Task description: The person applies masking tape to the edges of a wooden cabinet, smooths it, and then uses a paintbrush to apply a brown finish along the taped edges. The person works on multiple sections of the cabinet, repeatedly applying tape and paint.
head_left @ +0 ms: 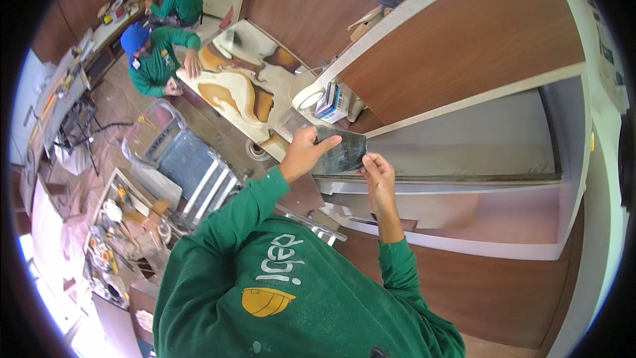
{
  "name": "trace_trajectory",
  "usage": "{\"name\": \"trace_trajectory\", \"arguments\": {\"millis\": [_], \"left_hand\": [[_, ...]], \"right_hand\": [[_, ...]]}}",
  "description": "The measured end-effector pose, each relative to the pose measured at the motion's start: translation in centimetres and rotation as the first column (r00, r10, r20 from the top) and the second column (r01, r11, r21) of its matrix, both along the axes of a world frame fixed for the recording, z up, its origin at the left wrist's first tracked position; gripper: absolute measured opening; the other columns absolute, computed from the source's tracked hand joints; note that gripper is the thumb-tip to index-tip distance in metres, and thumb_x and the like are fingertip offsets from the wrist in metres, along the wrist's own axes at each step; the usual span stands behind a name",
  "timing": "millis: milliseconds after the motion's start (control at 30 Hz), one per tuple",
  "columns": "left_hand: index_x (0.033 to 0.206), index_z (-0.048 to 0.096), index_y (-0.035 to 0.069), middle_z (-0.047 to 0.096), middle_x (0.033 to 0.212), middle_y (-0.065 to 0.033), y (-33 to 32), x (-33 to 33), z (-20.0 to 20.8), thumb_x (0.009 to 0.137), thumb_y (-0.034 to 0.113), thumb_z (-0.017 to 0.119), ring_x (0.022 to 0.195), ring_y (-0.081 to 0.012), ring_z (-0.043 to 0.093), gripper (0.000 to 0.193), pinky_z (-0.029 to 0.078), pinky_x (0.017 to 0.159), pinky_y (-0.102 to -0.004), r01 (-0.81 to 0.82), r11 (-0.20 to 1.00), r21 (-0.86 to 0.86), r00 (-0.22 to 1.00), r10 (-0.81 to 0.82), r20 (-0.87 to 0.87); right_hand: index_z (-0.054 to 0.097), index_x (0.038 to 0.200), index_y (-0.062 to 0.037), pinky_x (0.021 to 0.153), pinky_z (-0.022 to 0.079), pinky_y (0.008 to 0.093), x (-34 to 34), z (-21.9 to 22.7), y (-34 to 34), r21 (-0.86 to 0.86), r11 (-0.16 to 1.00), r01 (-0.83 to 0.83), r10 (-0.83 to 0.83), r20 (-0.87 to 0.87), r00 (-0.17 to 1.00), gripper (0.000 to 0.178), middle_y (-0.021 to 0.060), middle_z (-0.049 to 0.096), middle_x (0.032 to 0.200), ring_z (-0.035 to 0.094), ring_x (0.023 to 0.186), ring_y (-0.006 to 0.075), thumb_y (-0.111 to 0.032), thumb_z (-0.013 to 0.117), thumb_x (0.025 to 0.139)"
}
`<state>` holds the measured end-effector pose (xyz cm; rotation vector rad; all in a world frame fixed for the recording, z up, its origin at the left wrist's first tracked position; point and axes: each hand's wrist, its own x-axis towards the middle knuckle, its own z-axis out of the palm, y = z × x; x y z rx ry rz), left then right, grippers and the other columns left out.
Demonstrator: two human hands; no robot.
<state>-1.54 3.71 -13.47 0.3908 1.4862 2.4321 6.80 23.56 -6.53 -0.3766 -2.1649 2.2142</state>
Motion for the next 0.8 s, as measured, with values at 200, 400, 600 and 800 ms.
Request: {"name": "trace_trajectory", "arguments": {"millis": [200, 400, 600, 800], "left_hand": [[0.114, 0.070, -0.001, 0.070, 0.102, 0.0000, 1.3, -4.0, 2.4, 0.100, 0.025, 0.071, 0.094, -0.0074, 0.062, 0.029, 0.051, 0.083, -0.0274, 0.000, 0.990, 0.142, 0.999, 0.005, -0.039], [0.133, 0.058, 0.000, 0.069, 0.119, -0.0113, 1.9, -11.6, 2.6, 0.096, 0.033, 0.074, 0.114, -0.0216, 0.063, 0.051, 0.046, 0.104, -0.0382, -0.606, 0.787, 0.117, 0.769, 0.617, -0.165], [0.125, 0.064, -0.001, 0.070, 0.118, -0.0135, 4.4, -14.5, -1.4, 0.096, 0.033, 0.073, 0.114, -0.0234, 0.064, 0.046, 0.048, 0.102, -0.0389, -0.423, 0.901, 0.102, 0.877, 0.435, -0.206], [0.105, 0.070, -0.004, 0.073, 0.097, -0.0072, 4.1, -14.1, -0.9, 0.098, 0.026, 0.072, 0.092, -0.0146, 0.068, 0.030, 0.054, 0.087, -0.0324, -0.277, 0.934, 0.224, 0.951, 0.300, -0.073]], "right_hand": [[0.071, 0.114, 0.0038, 0.082, 0.053, 0.0295, -5.8, 7.0, 0.0, 0.414, 0.834, -0.366, 0.339, 0.139, 0.930, 0.026, 0.0022, 0.074, 0.101, 0.063, 0.090, 0.0087, -0.012, 0.076, 0.094], [0.071, 0.106, 0.0037, 0.075, 0.056, 0.0390, -12.6, 13.8, -2.9, 0.959, 0.282, -0.041, 0.427, -0.088, 0.900, 0.026, 0.0168, 0.075, 0.092, 0.072, 0.082, 0.0279, -0.017, 0.076, 0.090], [0.067, 0.089, 0.0001, 0.070, 0.055, 0.0492, -15.9, 14.1, -5.9, 0.977, -0.180, 0.117, 0.517, -0.007, 0.856, 0.023, 0.0197, 0.072, 0.086, 0.070, 0.081, 0.0405, -0.022, 0.072, 0.090], [0.063, 0.082, -0.0031, 0.065, 0.055, 0.0483, -17.2, 12.8, -6.9, 0.925, -0.341, 0.165, 0.528, 0.043, 0.848, 0.023, 0.0171, 0.071, 0.078, 0.071, 0.074, 0.0380, -0.023, 0.071, 0.090]]}}
